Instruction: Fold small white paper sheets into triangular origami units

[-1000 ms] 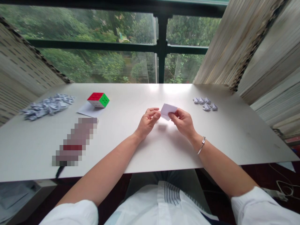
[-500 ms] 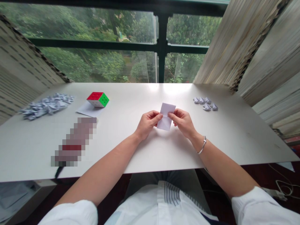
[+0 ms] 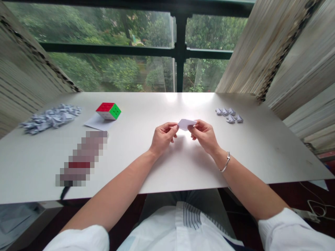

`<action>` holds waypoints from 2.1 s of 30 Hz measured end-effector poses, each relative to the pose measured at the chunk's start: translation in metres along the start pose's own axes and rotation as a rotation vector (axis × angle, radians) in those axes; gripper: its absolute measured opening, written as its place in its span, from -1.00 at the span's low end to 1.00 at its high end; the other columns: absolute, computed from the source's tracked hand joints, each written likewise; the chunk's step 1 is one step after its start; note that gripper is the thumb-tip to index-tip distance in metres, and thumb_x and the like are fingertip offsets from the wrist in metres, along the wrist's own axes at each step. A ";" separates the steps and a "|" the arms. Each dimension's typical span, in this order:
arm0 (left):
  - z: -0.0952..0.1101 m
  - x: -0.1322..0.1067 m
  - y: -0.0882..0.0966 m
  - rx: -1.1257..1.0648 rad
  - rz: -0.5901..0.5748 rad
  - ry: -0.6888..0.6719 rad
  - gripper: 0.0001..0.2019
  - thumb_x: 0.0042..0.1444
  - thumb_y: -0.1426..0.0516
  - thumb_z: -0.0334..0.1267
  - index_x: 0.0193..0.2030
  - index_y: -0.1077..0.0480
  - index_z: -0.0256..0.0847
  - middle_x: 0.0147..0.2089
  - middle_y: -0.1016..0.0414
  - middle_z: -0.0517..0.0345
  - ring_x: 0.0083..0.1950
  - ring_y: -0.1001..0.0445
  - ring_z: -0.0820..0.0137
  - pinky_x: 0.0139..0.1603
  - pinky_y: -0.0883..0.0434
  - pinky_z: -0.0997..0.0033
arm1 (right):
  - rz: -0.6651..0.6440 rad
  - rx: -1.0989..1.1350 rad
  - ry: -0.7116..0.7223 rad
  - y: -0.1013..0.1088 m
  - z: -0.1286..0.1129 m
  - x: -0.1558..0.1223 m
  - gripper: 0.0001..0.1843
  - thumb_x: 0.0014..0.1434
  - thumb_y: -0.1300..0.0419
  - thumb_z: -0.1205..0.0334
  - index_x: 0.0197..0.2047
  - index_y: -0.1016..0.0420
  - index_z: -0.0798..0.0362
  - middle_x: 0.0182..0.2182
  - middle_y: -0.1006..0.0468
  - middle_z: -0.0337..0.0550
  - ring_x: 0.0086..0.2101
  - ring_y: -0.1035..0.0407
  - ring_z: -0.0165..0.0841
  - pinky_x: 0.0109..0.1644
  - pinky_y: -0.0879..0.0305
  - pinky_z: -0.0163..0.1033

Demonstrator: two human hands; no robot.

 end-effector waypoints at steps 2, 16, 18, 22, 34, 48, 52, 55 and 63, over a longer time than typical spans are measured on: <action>-0.001 0.000 -0.003 -0.110 -0.022 0.044 -0.69 0.02 -0.28 0.00 -0.27 -0.55 -0.23 -0.39 -0.53 0.15 -0.44 -0.45 0.44 -0.41 -0.44 0.45 | -0.039 -0.062 0.023 -0.002 0.001 0.000 -0.76 0.11 -0.29 0.03 -0.26 -0.50 0.02 -0.45 -0.50 -0.25 -0.44 -0.38 -0.43 -0.42 -0.36 -0.33; -0.004 0.003 0.001 -0.272 0.102 0.072 -0.32 -0.11 -0.33 -0.27 0.20 -0.26 -0.06 -0.41 -0.48 0.34 -0.38 -0.49 0.48 -0.27 -0.48 0.44 | -0.114 -0.661 0.295 -0.013 -0.008 -0.012 -0.80 0.14 -0.34 0.05 -0.17 -0.61 -0.11 0.08 -0.38 -0.09 -0.22 -0.48 -0.34 -0.26 -0.51 -0.22; -0.003 0.003 -0.001 -0.325 0.082 0.095 -0.24 -0.11 -0.32 -0.32 0.26 -0.15 -0.04 -0.31 -0.54 0.28 -0.30 -0.53 0.46 -0.22 -0.49 0.42 | -0.073 -0.658 0.291 -0.012 -0.008 -0.013 -0.82 0.18 -0.29 0.03 -0.22 -0.62 -0.09 0.04 -0.41 -0.08 -0.24 -0.48 -0.35 -0.28 -0.50 -0.23; -0.003 0.001 -0.003 -0.338 0.068 0.125 -0.16 -0.11 -0.31 -0.37 0.30 -0.04 -0.01 -0.23 -0.56 0.24 -0.23 -0.56 0.41 -0.17 -0.51 0.35 | -0.040 -0.643 0.292 -0.011 -0.009 -0.013 -0.82 0.21 -0.26 0.04 -0.20 -0.61 -0.08 0.03 -0.43 -0.08 -0.28 -0.47 -0.37 -0.29 -0.49 -0.24; 0.000 -0.005 -0.014 -0.329 -0.086 0.237 -0.70 -0.08 -0.33 -0.29 -0.17 -0.51 -0.29 -0.21 -0.60 0.05 -0.19 -0.56 0.35 -0.16 -0.54 0.37 | 0.079 -0.359 0.174 -0.004 -0.005 -0.005 -0.79 0.17 -0.23 0.08 -0.37 -0.47 0.05 -0.30 -0.48 -0.13 -0.33 -0.39 -0.38 -0.40 -0.41 -0.32; 0.002 -0.007 -0.016 -0.315 -0.101 0.175 -0.09 -0.05 -0.34 -0.30 0.40 0.00 0.09 -0.26 -0.58 0.24 -0.25 -0.63 0.34 -0.23 -0.57 0.34 | 0.140 0.040 -0.143 0.000 0.014 -0.001 -0.73 0.02 -0.35 0.07 -0.41 -0.44 0.10 -0.52 -0.49 -0.28 -0.52 -0.40 -0.47 -0.42 -0.47 -0.33; 0.002 -0.008 -0.017 -0.239 -0.117 0.096 -0.02 -0.12 -0.39 -0.27 0.42 -0.02 0.11 -0.32 -0.58 0.28 -0.28 -0.60 0.38 -0.20 -0.57 0.33 | 0.152 0.078 -0.140 0.000 0.013 -0.001 -0.73 0.02 -0.36 0.08 -0.42 -0.44 0.10 -0.54 -0.48 -0.29 -0.51 -0.42 -0.47 -0.44 -0.44 -0.35; -0.001 -0.007 -0.017 -0.227 -0.102 0.066 -0.23 -0.13 -0.40 -0.26 0.27 -0.30 -0.05 -0.31 -0.59 0.22 -0.28 -0.57 0.40 -0.17 -0.57 0.32 | 0.158 0.100 -0.150 -0.001 0.014 0.000 -0.73 0.01 -0.37 0.09 -0.42 -0.43 0.09 -0.54 -0.48 -0.30 -0.51 -0.43 -0.46 -0.45 -0.44 -0.36; -0.004 -0.006 -0.015 -0.219 -0.048 0.058 -0.42 -0.14 -0.41 -0.26 0.09 -0.45 -0.15 -0.38 -0.51 0.23 -0.32 -0.50 0.45 -0.17 -0.56 0.32 | 0.182 0.127 -0.182 -0.002 0.013 -0.001 -0.74 -0.04 -0.37 0.14 -0.39 -0.41 0.09 -0.53 -0.49 -0.31 -0.54 -0.45 -0.45 -0.48 -0.42 -0.35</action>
Point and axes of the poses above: each hand's wrist, its own x-axis towards the middle knuckle, its own y-axis out of the back of the hand, z = x × y, the point moved 5 cm from there along x, towards the middle knuckle
